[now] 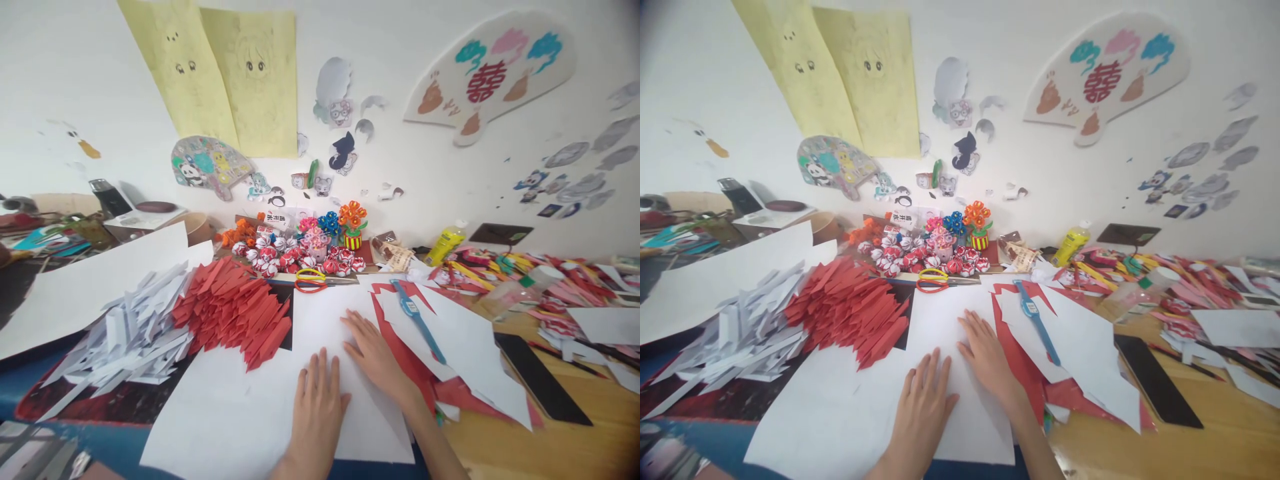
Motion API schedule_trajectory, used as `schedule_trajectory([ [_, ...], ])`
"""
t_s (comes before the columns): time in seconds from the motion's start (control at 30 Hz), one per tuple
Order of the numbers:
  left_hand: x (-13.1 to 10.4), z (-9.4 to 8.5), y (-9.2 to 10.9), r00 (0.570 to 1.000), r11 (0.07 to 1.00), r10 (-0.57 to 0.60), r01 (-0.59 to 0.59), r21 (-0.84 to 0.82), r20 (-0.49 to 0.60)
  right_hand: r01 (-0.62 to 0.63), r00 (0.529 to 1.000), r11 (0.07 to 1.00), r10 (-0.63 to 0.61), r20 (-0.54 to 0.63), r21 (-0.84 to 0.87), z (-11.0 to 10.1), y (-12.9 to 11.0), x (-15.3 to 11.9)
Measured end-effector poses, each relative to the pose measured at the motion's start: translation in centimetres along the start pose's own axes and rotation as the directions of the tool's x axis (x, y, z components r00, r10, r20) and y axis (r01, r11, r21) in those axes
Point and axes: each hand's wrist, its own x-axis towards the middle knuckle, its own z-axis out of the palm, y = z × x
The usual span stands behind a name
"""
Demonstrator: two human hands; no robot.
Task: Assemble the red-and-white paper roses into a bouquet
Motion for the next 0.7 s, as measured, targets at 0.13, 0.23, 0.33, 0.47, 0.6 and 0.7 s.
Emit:
schedule_trajectory([
  [0.13, 0.9, 0.2, -0.1, 0.999, 1.000, -0.024, 0.024, -0.010, 0.028, -0.005, 1.000, 0.999, 0.004, 0.030, 0.032, 0.3, 0.2, 1.2],
  [0.23, 1.4, 0.4, -0.1, 0.999, 1.000, -0.026, 0.026, -0.001, 0.043, 0.001, 1.000, 0.999, -0.002, 0.017, 0.043, 0.3, 0.5, 2.0],
  [0.33, 1.4, 0.3, -0.3, 0.999, 1.000, -0.013, 0.013, 0.004, 0.030, 0.002, 1.000, 0.999, -0.001, -0.022, 0.039, 0.0, 0.4, 1.6],
  [0.47, 0.8, -0.4, -0.8, 1.000, 0.999, 0.027, -0.027, -0.023, 0.001, -0.034, 0.998, 0.999, 0.035, -0.046, 0.027, -0.8, 0.0, -0.9],
  [0.6, 0.1, -1.9, -1.4, 0.992, 0.989, 0.127, -0.127, -0.081, -0.003, -0.057, 0.998, 0.998, 0.057, -0.028, 0.010, -0.9, -0.7, -4.0],
  [0.7, -0.1, -3.3, -1.9, 0.910, 0.897, 0.413, -0.399, -0.193, 0.037, -0.043, 0.999, 0.999, 0.043, -0.007, 0.010, -0.1, -1.1, -5.3],
])
